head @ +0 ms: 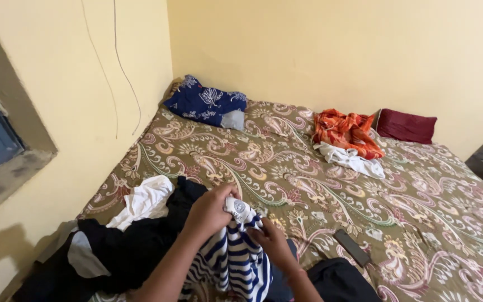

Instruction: Folding different pieces of clothing on a bed and moving them to a stack.

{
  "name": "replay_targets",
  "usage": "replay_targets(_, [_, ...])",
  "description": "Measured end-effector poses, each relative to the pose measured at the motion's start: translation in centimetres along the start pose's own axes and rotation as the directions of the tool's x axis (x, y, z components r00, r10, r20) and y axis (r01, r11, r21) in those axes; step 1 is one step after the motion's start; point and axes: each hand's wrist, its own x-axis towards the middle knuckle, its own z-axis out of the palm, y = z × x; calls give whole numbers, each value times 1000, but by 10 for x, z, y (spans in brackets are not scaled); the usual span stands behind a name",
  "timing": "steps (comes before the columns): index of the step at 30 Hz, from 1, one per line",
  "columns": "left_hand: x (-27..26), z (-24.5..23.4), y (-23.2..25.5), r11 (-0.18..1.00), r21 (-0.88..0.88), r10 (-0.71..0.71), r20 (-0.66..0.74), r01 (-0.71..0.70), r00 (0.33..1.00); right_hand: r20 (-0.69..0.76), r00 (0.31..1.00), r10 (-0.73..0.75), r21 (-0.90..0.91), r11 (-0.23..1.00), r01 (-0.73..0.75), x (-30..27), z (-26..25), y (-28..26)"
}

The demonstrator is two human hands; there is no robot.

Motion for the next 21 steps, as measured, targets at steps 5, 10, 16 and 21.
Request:
replay_targets(5, [-5,11,-12,976,-15,-219,1,219,976,-80,997,20,11,1000,-19,-11,19,-49])
replay_targets(10, [-10,23,-6,923,72,-384,132,378,914,-48,857,-512,-374,805,460,-31,34,-89])
replay_targets(16, [-28,16,-52,991,51,-128,40,126,991,-296,955,19,-445,882,-155,-24,0,-41])
replay_targets(21, [-70,43,-150,973,171,-149,-69,159,986,-435,890,-138,-90,990,110,-12,-33,-45])
